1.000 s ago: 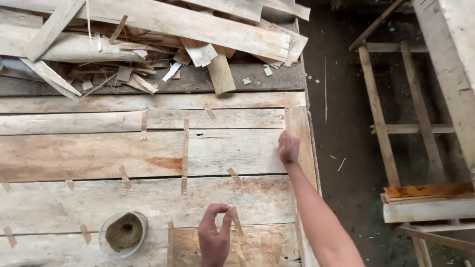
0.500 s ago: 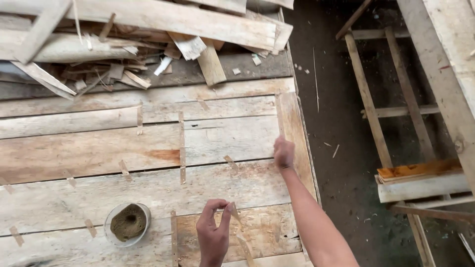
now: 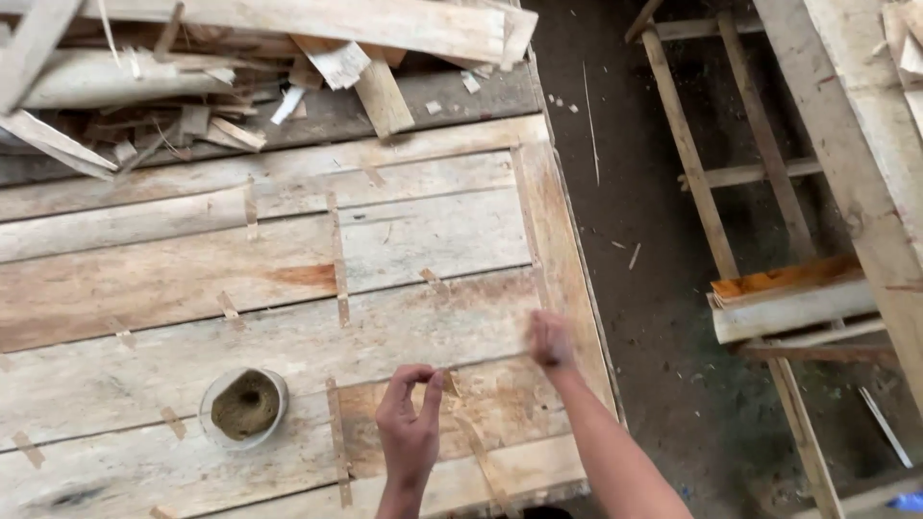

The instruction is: The person repeatedly dips thin wooden strips into a small container of paste and applies them to the surface of a wooden board. They place the strips in a pattern across the board, pressing them down by hand.

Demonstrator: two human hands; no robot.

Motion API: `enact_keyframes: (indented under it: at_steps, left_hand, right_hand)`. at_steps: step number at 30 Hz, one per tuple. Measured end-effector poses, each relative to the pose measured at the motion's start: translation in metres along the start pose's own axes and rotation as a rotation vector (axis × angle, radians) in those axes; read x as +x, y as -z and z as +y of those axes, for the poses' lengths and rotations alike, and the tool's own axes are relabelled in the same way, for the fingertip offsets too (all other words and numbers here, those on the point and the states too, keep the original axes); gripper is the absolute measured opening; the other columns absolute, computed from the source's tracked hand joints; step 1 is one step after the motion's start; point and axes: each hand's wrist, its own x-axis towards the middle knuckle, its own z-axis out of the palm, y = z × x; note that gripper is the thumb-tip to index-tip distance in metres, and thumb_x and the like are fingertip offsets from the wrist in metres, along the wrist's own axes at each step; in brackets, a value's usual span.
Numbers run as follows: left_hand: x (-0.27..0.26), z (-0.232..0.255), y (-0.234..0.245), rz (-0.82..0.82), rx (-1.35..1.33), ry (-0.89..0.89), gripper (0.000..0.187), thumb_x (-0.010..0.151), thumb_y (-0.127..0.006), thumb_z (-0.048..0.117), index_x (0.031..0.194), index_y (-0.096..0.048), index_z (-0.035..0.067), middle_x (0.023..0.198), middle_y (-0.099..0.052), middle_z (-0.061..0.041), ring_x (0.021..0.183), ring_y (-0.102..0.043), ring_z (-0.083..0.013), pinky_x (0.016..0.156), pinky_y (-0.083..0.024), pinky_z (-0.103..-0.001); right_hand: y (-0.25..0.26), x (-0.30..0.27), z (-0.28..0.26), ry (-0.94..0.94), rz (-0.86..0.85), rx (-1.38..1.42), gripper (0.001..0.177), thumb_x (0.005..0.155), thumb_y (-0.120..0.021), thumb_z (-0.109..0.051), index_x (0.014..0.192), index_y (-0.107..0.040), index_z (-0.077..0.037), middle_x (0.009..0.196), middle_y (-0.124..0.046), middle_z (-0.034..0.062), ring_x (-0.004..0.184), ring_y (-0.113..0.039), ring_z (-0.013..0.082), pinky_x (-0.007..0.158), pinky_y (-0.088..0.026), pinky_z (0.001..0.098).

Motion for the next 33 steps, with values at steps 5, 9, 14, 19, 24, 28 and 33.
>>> enact_keyframes:
  at_steps: [5, 9, 14, 19, 24, 28, 33]
  left_hand:
    - [-0.014, 0.010, 0.002, -0.040, 0.003, 0.009, 0.008, 0.095, -0.068, 0.012, 0.097, -0.069, 0.005, 0.088, -0.070, -0.007, 0.082, -0.067, -0.0163, 0.078, -0.059, -0.025]
    - [-0.017, 0.015, 0.007, -0.057, -0.024, 0.013, 0.007, 0.094, -0.068, 0.012, 0.096, -0.069, 0.005, 0.089, -0.070, -0.006, 0.084, -0.068, -0.0169, 0.082, -0.059, -0.026]
    - [-0.022, 0.018, 0.016, -0.065, -0.002, 0.016, 0.008, 0.095, -0.068, 0.013, 0.097, -0.069, 0.006, 0.089, -0.071, -0.006, 0.085, -0.069, -0.0166, 0.081, -0.059, -0.026]
    - [-0.033, 0.029, 0.029, -0.072, -0.009, -0.084, 0.003, 0.092, -0.071, 0.011, 0.094, -0.068, 0.010, 0.089, -0.071, -0.002, 0.087, -0.069, -0.0165, 0.084, -0.058, -0.029]
    - [-0.040, 0.041, 0.045, -0.030, -0.049, -0.046, 0.006, 0.091, -0.072, 0.010, 0.096, -0.070, 0.008, 0.091, -0.072, -0.004, 0.087, -0.069, -0.0164, 0.082, -0.058, -0.028]
    - [-0.054, 0.038, 0.070, 0.037, -0.076, 0.013, 0.012, 0.090, -0.075, 0.010, 0.101, -0.071, 0.009, 0.093, -0.073, -0.003, 0.088, -0.069, -0.0141, 0.083, -0.057, -0.026]
    - [-0.066, 0.058, 0.114, 0.089, 0.001, -0.039, 0.011, 0.092, -0.074, 0.017, 0.100, -0.072, 0.009, 0.094, -0.074, -0.004, 0.091, -0.070, -0.0158, 0.086, -0.056, -0.028]
  right_hand:
    - [0.014, 0.038, -0.034, -0.966, 0.415, 0.708, 0.054, 0.109, -0.038, -0.034, 0.061, -0.022, -0.017, 0.054, -0.013, -0.0011, 0.040, -0.011, 0.0117, 0.038, -0.006, 0.0305]
    - [0.043, 0.070, -0.098, -0.966, 0.569, 0.809, 0.056, 0.108, -0.038, -0.040, 0.059, -0.021, -0.019, 0.057, -0.012, -0.0032, 0.049, -0.007, 0.0116, 0.047, -0.004, 0.0324]
    - [0.049, -0.013, -0.094, -0.197, 0.351, 0.504, 0.051, 0.108, -0.029, -0.012, 0.058, -0.032, -0.019, 0.048, -0.026, -0.0060, 0.037, -0.024, 0.0071, 0.036, -0.015, 0.0249]
    - [0.013, -0.042, -0.081, -1.031, 0.412, 0.544, 0.052, 0.108, -0.042, -0.033, 0.060, -0.029, -0.018, 0.051, -0.025, -0.0003, 0.042, -0.021, 0.0117, 0.041, -0.015, 0.0287]
    - [0.002, 0.042, -0.268, -0.798, -0.195, 0.581, 0.024, 0.092, -0.056, -0.032, 0.086, -0.052, -0.009, 0.083, -0.053, 0.0065, 0.078, -0.047, 0.0173, 0.071, -0.035, 0.0327]
    - [-0.005, 0.062, -0.379, -0.755, -0.532, 0.719, 0.046, 0.095, -0.069, -0.032, 0.128, -0.060, -0.003, 0.125, -0.067, 0.0123, 0.122, -0.065, 0.0239, 0.104, -0.053, 0.0357]
    - [-0.021, 0.056, -0.425, -0.953, -0.438, 0.459, 0.030, 0.085, -0.079, -0.021, 0.105, -0.074, 0.001, 0.083, -0.079, 0.0137, 0.068, -0.079, 0.0216, 0.066, -0.066, 0.0309]
